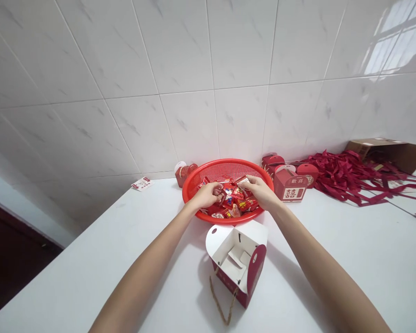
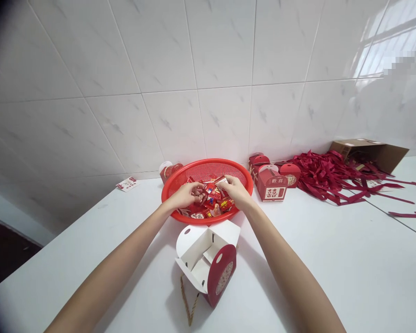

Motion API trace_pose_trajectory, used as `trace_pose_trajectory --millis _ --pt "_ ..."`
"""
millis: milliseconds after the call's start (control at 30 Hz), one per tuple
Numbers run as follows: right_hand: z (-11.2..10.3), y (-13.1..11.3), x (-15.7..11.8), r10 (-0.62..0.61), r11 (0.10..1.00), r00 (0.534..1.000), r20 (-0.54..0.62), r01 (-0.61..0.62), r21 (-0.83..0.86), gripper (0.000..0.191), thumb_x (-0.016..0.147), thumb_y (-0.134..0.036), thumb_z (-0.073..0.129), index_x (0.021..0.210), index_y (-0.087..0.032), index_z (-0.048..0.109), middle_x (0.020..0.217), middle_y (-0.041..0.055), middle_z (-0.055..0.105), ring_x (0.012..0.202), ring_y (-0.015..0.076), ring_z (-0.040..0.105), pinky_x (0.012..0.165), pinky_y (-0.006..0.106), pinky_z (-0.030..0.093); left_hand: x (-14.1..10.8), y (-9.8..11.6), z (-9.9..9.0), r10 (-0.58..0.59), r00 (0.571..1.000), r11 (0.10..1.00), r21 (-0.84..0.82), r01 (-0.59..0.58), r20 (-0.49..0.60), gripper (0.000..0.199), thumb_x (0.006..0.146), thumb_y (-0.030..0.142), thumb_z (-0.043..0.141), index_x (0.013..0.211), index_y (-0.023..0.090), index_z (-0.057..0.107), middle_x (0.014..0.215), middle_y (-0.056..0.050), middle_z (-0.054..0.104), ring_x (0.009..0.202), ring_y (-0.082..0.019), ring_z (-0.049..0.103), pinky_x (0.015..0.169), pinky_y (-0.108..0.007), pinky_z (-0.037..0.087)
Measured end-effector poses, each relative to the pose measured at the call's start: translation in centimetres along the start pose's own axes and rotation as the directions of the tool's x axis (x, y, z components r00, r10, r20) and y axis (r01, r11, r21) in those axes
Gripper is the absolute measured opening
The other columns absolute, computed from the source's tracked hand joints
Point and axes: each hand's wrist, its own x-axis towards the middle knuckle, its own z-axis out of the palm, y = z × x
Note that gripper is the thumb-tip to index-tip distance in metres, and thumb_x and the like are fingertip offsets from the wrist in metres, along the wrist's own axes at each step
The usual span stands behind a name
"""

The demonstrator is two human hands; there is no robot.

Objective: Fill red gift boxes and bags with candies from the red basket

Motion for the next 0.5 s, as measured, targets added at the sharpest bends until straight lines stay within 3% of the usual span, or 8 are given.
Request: trace_pose_trajectory --millis 67,233,333,500 --pt "0.00 0.09 0.08 0.002 1.000 1.000 -0.006 -0.002 0.004 0.016 0.060 -0.030 0.073 0.066 -0.021 0.061 0.064 -0.0023 0.063 0.062 0.0141 0.058 0.055 0.023 0.046 0.05 0.08 0.01 0.020 0.998 0.989 -0.144 -0.028 -0.059 0.042 0.070 0.013 0.068 0.111 0.014 0.071 0.091 -0.007 0.074 0.086 -0.024 0.070 0.077 -0.031 0.055" --pt "-0.06 0.06 0.07 0.005 1.000 0.999 0.050 -0.006 0.008 0.017 0.062 -0.032 0.072 0.072 -0.020 0.065 0.071 -0.0004 0.068 0.065 0.0153 0.060 0.056 0.025 0.049 -0.05 0.20 0.03 0.055 0.997 0.922 -0.381 -0.074 -0.062 0.033 0.072 0.015 0.070 0.104 0.013 0.075 0.106 -0.011 0.076 0.100 -0.026 0.069 0.090 -0.038 0.055" --pt "-0.07 -0.05 0.01 0.000 1.000 0.998 0.063 0.001 -0.014 0.016 0.062 -0.031 0.072 0.071 -0.020 0.065 0.069 -0.0011 0.066 0.063 0.0145 0.059 0.054 0.024 0.048 -0.18 0.27 0.03 0.103 0.992 0.893 -0.434 -0.123 -0.068 0.038 0.073 0.014 0.069 0.110 0.015 0.076 0.117 -0.011 0.074 0.109 -0.027 0.067 0.098 -0.040 0.052" --pt "-0.03 -0.16 0.02 0.020 1.000 0.997 0.074 -0.019 -0.008 0.016 0.062 -0.030 0.071 0.072 -0.020 0.064 0.068 -0.0020 0.064 0.062 0.0145 0.058 0.050 0.023 0.047 -0.23 0.38 -0.02 0.124 0.987 0.899 -0.410 -0.155 -0.101 0.044 0.076 0.016 0.068 0.120 0.014 0.072 0.117 -0.011 0.074 0.111 -0.027 0.067 0.100 -0.041 0.052"
